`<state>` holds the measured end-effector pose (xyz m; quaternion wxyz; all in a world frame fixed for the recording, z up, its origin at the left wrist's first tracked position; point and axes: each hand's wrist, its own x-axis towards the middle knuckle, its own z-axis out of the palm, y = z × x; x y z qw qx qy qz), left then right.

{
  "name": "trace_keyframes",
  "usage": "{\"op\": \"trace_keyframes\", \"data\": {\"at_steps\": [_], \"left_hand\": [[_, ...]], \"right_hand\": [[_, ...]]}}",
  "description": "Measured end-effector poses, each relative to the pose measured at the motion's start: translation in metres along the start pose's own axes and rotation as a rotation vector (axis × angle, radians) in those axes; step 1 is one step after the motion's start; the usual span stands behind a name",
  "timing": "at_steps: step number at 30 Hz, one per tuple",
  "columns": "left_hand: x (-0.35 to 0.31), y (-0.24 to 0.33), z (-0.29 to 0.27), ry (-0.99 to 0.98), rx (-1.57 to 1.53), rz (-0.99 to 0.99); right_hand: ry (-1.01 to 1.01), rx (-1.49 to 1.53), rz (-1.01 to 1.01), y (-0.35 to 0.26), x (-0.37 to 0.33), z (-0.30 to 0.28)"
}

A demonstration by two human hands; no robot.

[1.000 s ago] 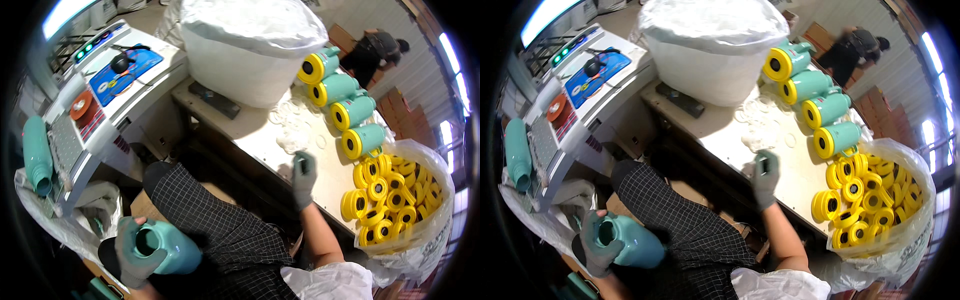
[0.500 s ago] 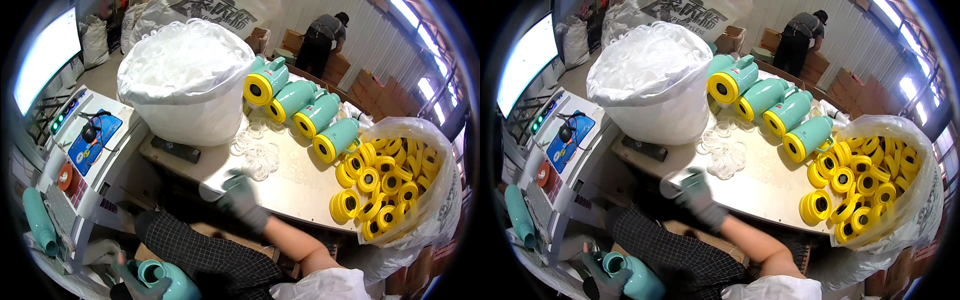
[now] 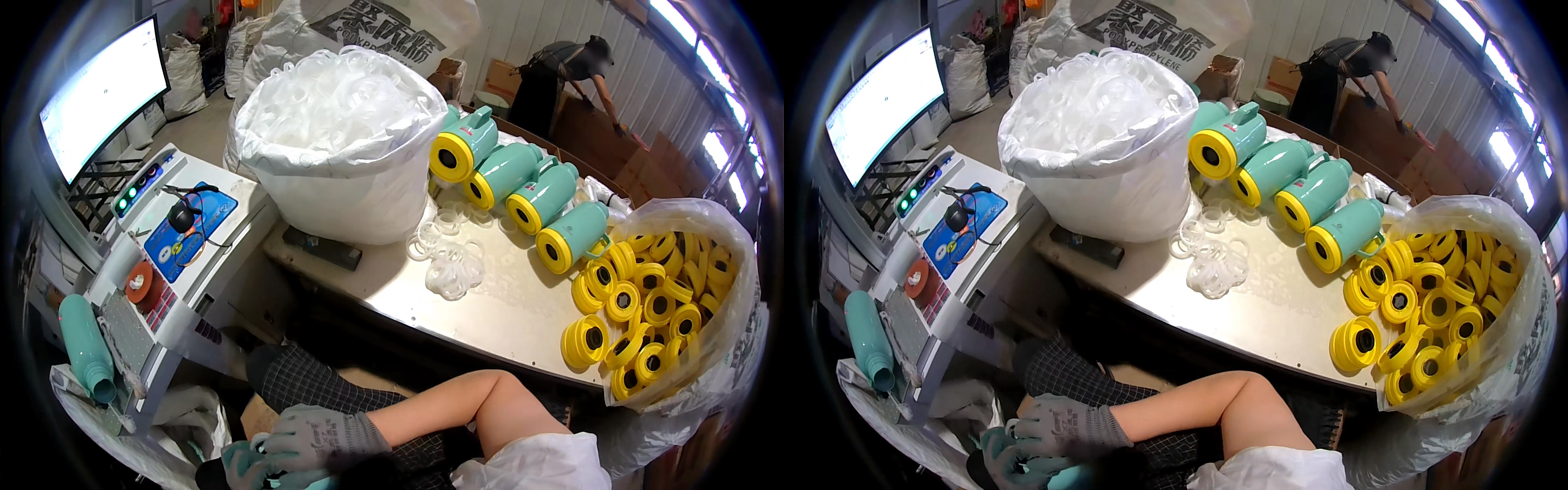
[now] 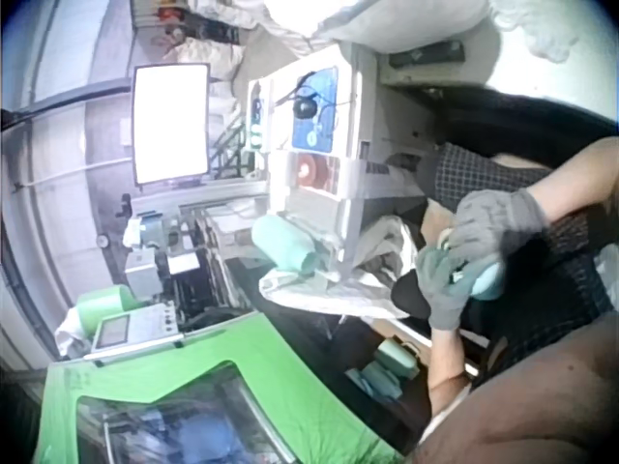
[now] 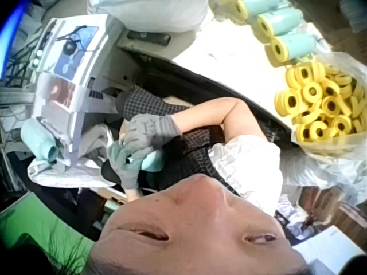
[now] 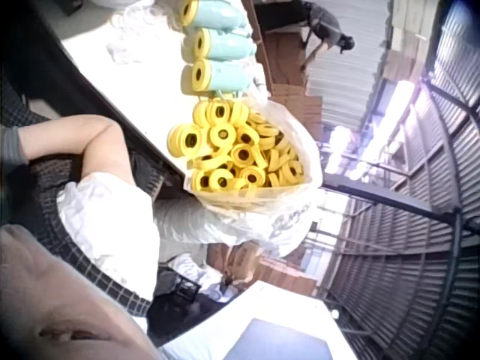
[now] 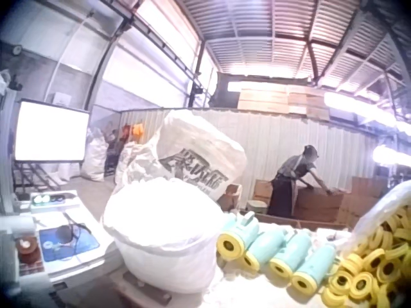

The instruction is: The person assembles teal plastic containers by inserting a clear plastic ring into the opening and screwing on a yellow lid. The person handles the containers one at a time, repeating the assembly process for multiple units.

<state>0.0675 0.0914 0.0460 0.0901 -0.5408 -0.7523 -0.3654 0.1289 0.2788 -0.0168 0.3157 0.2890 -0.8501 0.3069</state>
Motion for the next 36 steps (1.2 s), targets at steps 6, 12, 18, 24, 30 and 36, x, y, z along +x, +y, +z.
{"op": "trace_keyframes", "data": {"at_steps": [6,12,18,24,30,36], "left_hand": [[-0.011,-0.012,-0.009,-0.172,-0.034,-0.053],[0.007,-0.001,-0.018,-0.101,0.192,0.022],[0.009,-0.002,-0.052,-0.518,0.411,-0.278],[0.039,-0.02,-0.045,-0.673,0.458,-0.003],[0.026,-0.025,-0.064,-0.747,0.238,-0.137],[0.023,-0.019,-0.044,-0.705,0.427,-0.2]], "right_hand": [[-0.33,0.217,0.208,-0.014,-0.003,-0.008],[-0.197,0.026,0.296,-0.034,-0.005,0.02],[-0.25,-0.137,0.23,-0.019,-0.011,0.122],[-0.272,-0.177,0.159,-0.029,-0.027,0.05],[-0.155,0.091,0.141,-0.041,0.028,0.011],[-0.215,0.113,0.177,-0.035,0.021,0.006]]}}
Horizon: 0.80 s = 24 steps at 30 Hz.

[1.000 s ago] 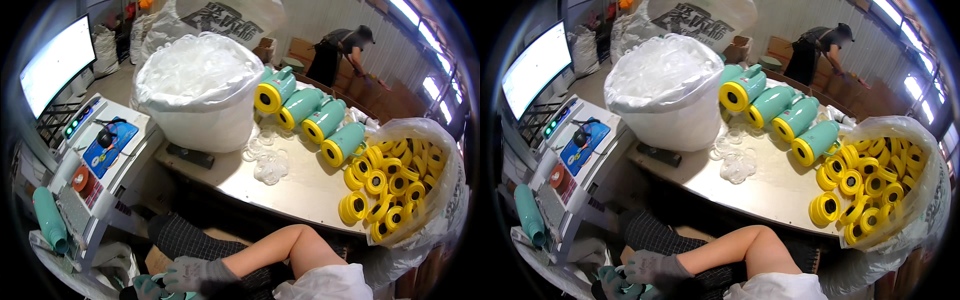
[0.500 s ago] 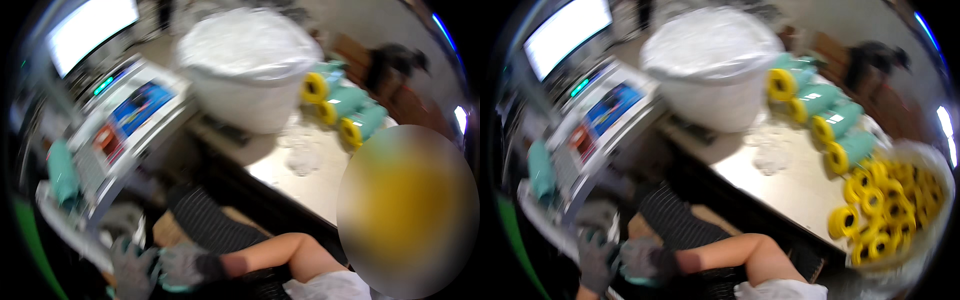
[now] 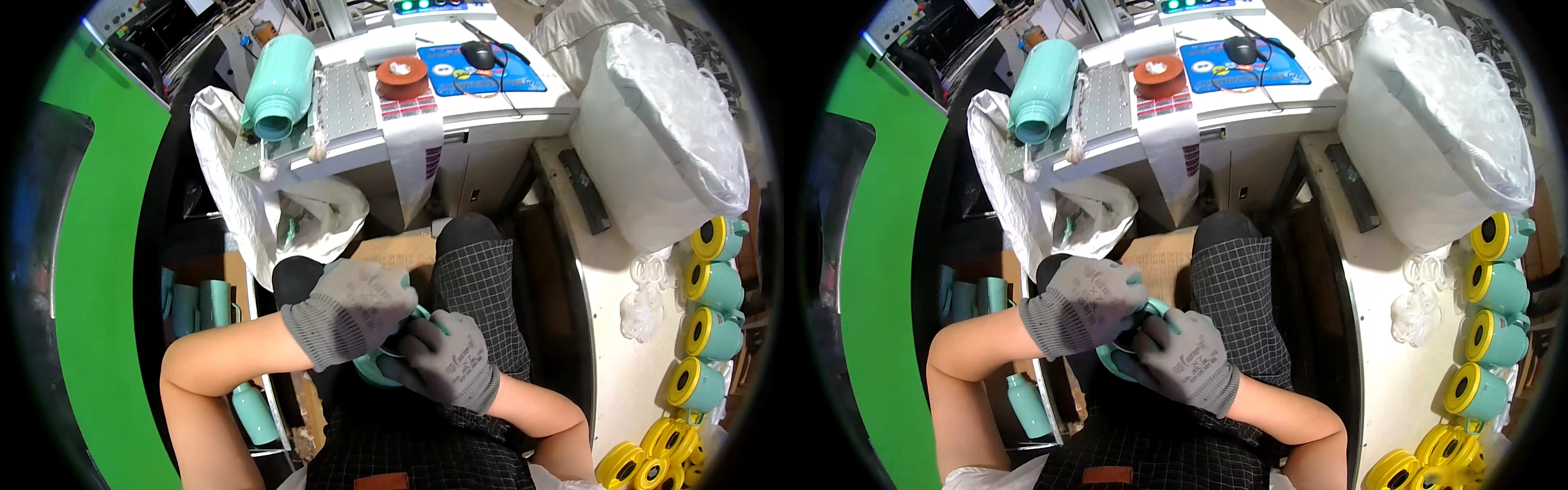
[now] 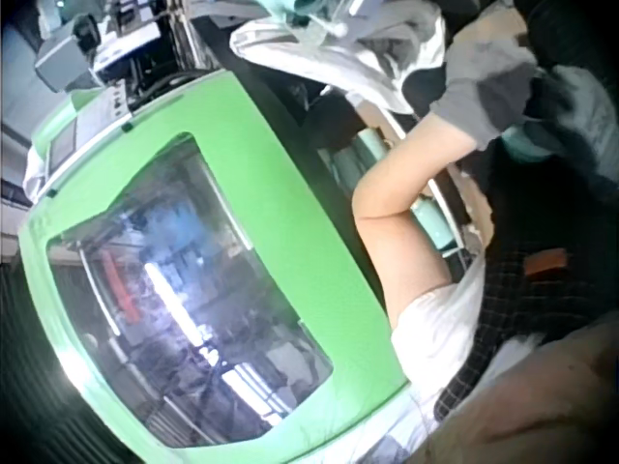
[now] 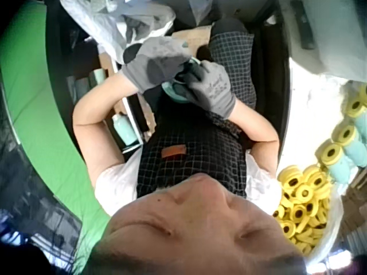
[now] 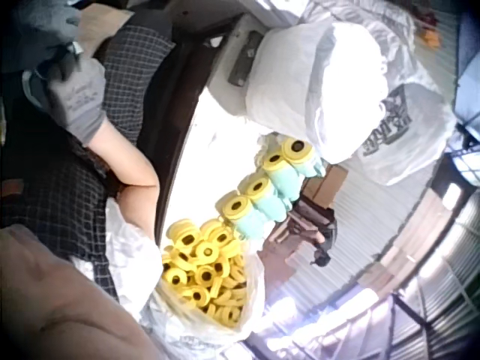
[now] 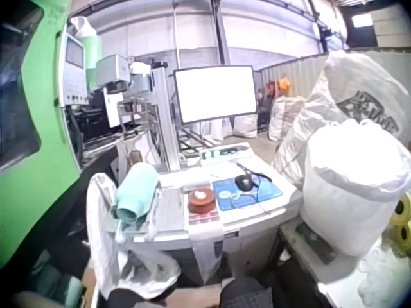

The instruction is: The person assembles teal plastic containers by inserting a clear plastic ring into the opening and screwing on a yellow lid. The person handles the containers one at a time, repeating the assembly process for multiple units.

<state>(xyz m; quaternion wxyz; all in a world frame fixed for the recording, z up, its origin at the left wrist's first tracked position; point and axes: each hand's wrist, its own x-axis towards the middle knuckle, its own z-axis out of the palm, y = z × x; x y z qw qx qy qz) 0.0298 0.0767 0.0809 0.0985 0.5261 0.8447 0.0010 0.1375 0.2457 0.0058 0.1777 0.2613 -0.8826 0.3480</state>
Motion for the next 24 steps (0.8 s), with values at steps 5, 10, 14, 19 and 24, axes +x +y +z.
{"op": "trace_keyframes", "data": {"at_steps": [5,10,14,19,24], "left_hand": [[0.009,0.006,0.001,0.001,-0.028,-0.074],[0.007,0.0,0.021,0.216,-0.11,0.067],[0.009,-0.003,0.018,0.105,-0.099,0.084],[0.015,0.006,0.014,0.155,-0.108,0.031],[0.014,0.003,0.018,0.124,-0.145,0.024]], "right_hand": [[0.033,0.045,0.012,0.003,-0.005,0.0],[0.089,0.021,-0.022,0.012,-0.011,0.001],[0.099,0.024,-0.013,0.013,-0.014,0.004],[0.096,0.017,0.019,0.017,-0.017,0.003],[0.069,0.053,0.028,0.018,-0.016,0.001]]}}
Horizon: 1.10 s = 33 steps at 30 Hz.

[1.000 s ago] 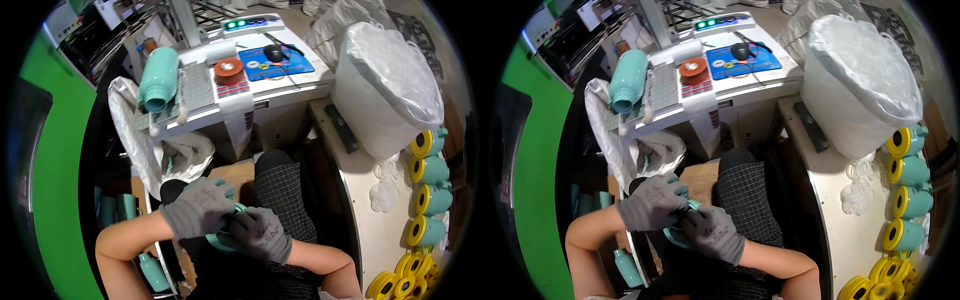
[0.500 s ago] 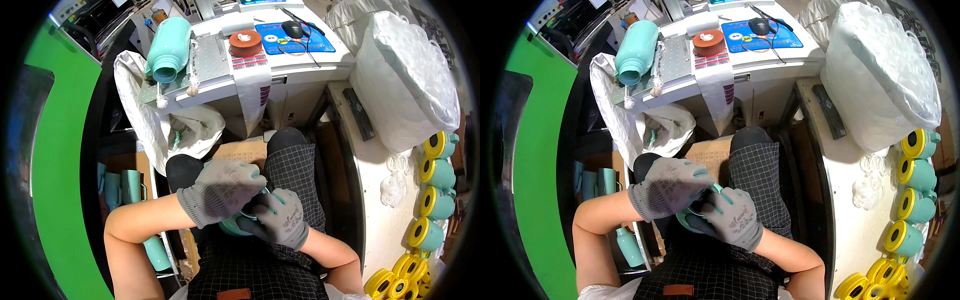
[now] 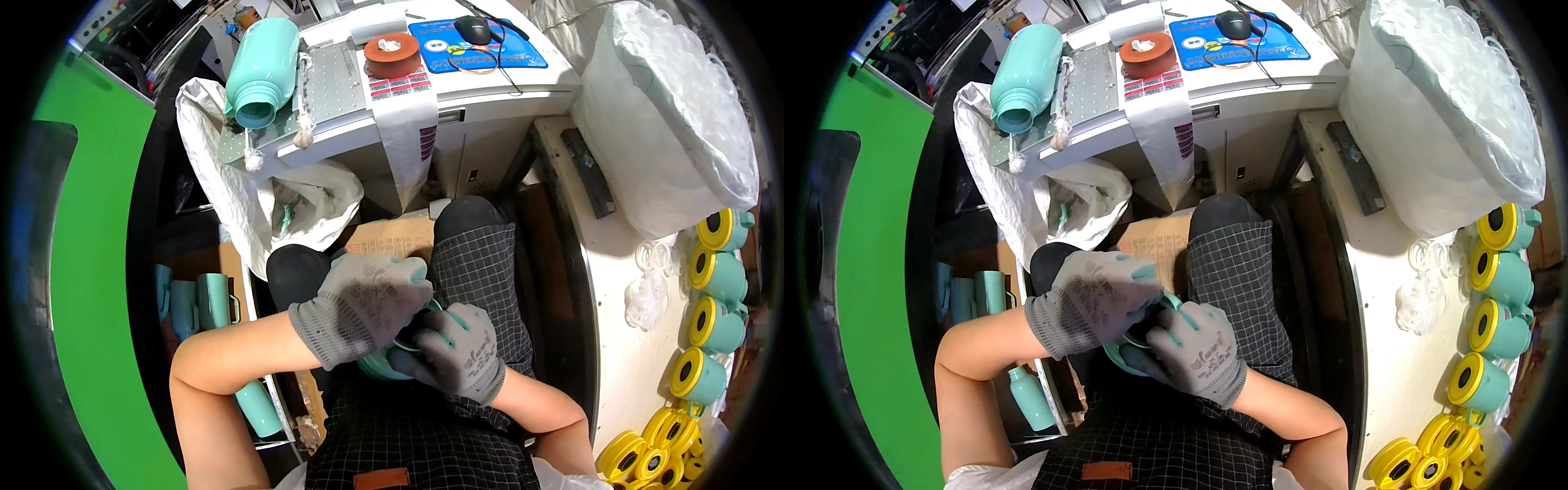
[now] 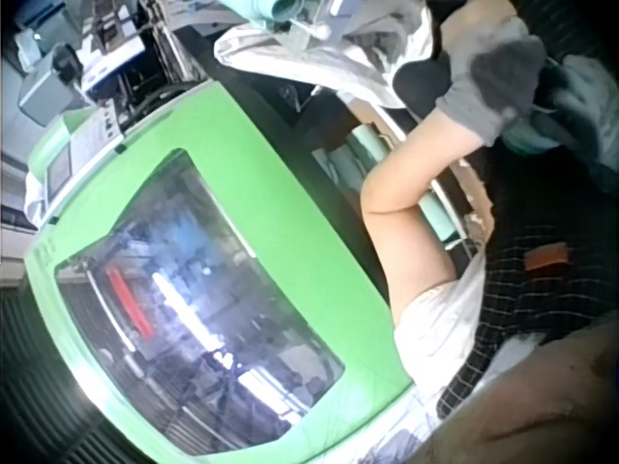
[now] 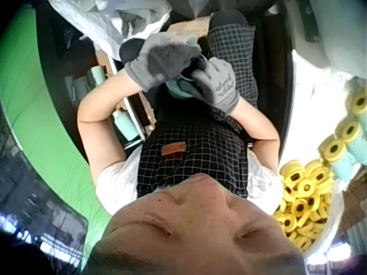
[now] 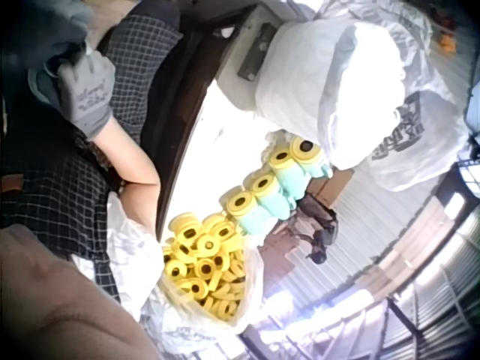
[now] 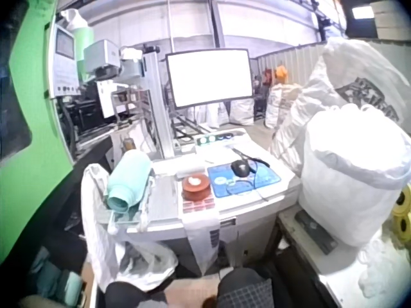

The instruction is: The person assembles teal plastic containers by inserting a clear plastic ring into the opening and screwing on a yellow lid. The person handles the containers one at a time, repeating the assembly process for multiple units.

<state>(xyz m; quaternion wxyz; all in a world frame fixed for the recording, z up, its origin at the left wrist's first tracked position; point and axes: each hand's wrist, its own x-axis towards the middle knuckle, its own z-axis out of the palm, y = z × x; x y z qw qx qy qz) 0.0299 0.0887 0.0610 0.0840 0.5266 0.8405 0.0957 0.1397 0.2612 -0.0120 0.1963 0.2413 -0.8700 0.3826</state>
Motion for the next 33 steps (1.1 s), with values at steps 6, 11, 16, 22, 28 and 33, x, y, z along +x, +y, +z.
{"op": "trace_keyframes", "data": {"at_steps": [6,11,16,22,28,33], "left_hand": [[0.002,-0.003,0.003,-0.087,0.014,-0.027],[0.009,0.001,-0.009,-0.146,0.027,-0.061],[0.0,0.01,0.004,-0.012,0.042,-0.132],[0.003,0.0,0.001,-0.117,-0.018,-0.097],[0.014,-0.002,0.0,-0.266,0.004,-0.092],[0.022,0.009,-0.005,-0.193,0.081,-0.089]], "right_hand": [[-0.016,0.035,0.011,0.0,-0.001,-0.001],[-0.023,0.036,0.024,0.001,0.0,-0.003],[-0.011,0.035,0.041,0.003,-0.003,-0.002],[-0.008,0.019,0.043,0.002,0.0,-0.002],[-0.022,0.014,0.071,0.002,-0.004,-0.002],[0.015,0.001,0.072,0.006,-0.006,0.001]]}}
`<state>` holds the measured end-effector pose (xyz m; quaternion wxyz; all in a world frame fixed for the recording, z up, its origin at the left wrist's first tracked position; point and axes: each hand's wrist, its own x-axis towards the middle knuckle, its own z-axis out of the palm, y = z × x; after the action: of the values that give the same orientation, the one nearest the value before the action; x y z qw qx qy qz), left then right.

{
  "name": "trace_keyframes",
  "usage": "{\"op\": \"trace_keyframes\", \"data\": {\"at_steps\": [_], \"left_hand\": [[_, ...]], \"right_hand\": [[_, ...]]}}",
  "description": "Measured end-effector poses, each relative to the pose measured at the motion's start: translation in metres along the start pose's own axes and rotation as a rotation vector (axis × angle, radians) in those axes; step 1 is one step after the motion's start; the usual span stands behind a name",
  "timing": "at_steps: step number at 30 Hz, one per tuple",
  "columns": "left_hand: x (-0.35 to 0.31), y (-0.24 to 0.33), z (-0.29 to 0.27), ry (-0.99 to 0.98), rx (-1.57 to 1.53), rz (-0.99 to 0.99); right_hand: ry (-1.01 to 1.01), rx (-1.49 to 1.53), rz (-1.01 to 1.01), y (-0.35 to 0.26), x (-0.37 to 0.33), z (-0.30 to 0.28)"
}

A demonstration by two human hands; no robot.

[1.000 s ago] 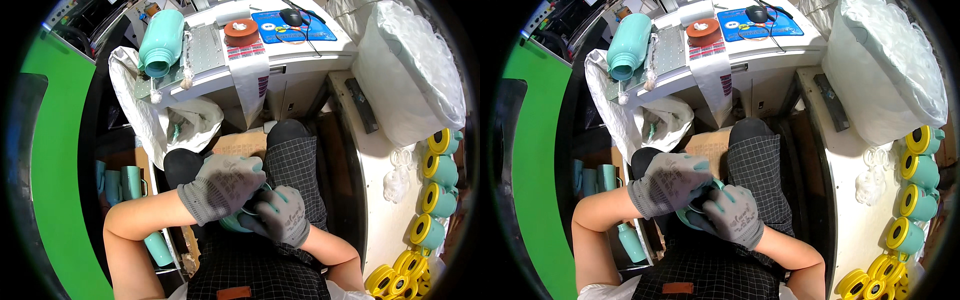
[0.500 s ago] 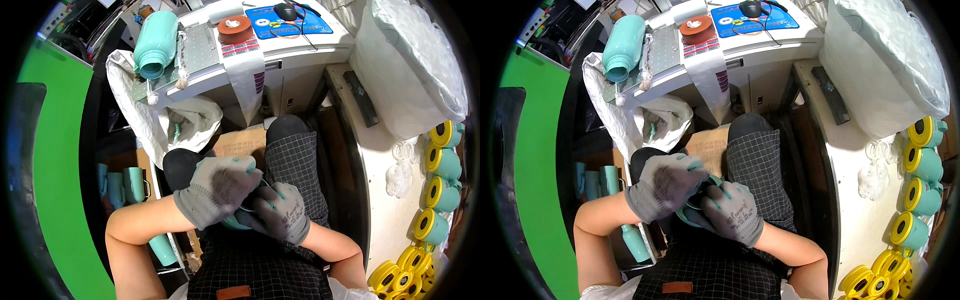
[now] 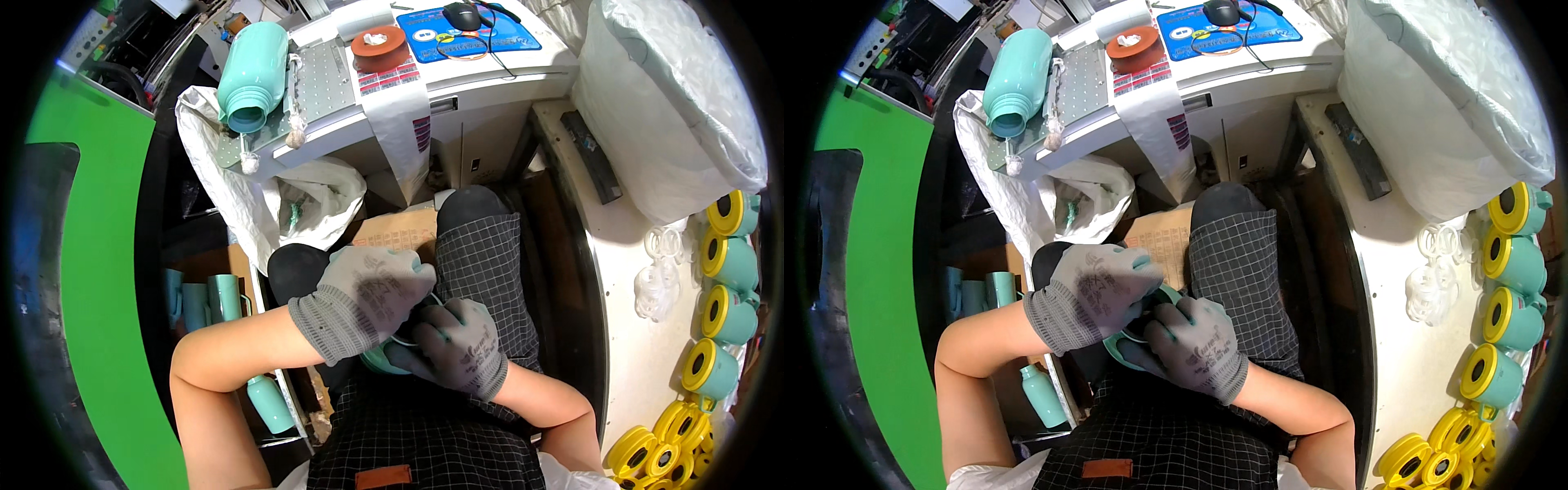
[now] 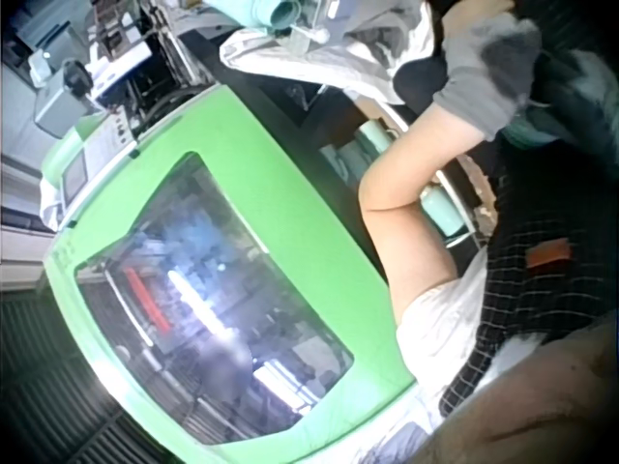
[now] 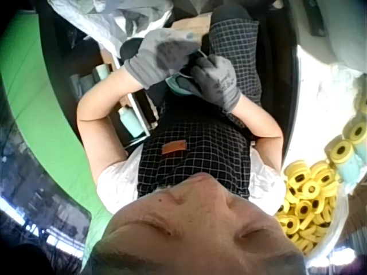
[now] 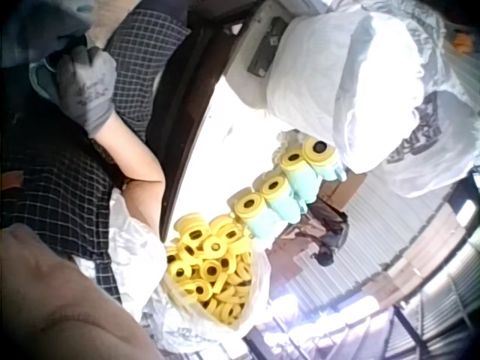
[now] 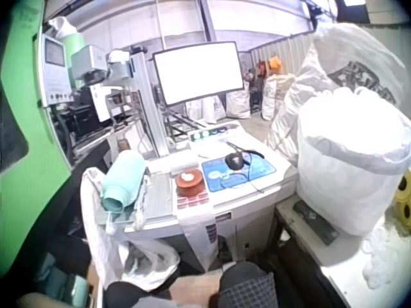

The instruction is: The person assembles teal plastic containers by inserting a clear plastic ring into the opening and screwing on a yellow lid. The person handles the containers one at a time, repeating the assembly process for multiple units.

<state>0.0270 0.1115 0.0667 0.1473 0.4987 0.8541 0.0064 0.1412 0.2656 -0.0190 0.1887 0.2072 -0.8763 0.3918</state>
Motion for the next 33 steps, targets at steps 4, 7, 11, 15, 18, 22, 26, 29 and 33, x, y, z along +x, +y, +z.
{"op": "trace_keyframes", "data": {"at_steps": [4,7,11,15,18,22,26,29,33], "left_hand": [[-0.002,-0.001,-0.001,0.079,-0.067,0.044],[0.005,-0.001,0.0,-0.047,0.0,0.035],[0.007,0.004,-0.008,-0.152,0.04,0.014],[0.002,-0.008,0.008,0.087,-0.147,0.112],[0.014,-0.028,0.011,0.189,-0.484,0.129],[0.053,-0.077,0.078,0.472,-1.277,-0.405],[0.125,-0.173,0.154,0.662,-1.145,-0.905],[0.137,-0.199,0.141,0.521,-1.386,-0.676],[0.123,-0.138,0.103,0.576,-1.701,-0.192]], "right_hand": [[0.033,-0.007,-0.041,-0.002,-0.002,0.001],[0.022,-0.016,-0.066,-0.005,-0.001,0.001],[0.032,-0.014,-0.051,-0.001,-0.004,0.002],[0.065,0.013,-0.062,0.006,-0.003,0.002],[0.139,0.088,-0.163,0.043,-0.009,0.0],[0.103,-0.02,-0.12,0.057,-0.051,-0.011],[0.003,0.084,-0.156,0.051,-0.047,-0.039],[0.304,0.164,-0.064,0.059,0.001,-0.063],[0.382,0.498,0.532,0.121,0.066,-0.047]]}}
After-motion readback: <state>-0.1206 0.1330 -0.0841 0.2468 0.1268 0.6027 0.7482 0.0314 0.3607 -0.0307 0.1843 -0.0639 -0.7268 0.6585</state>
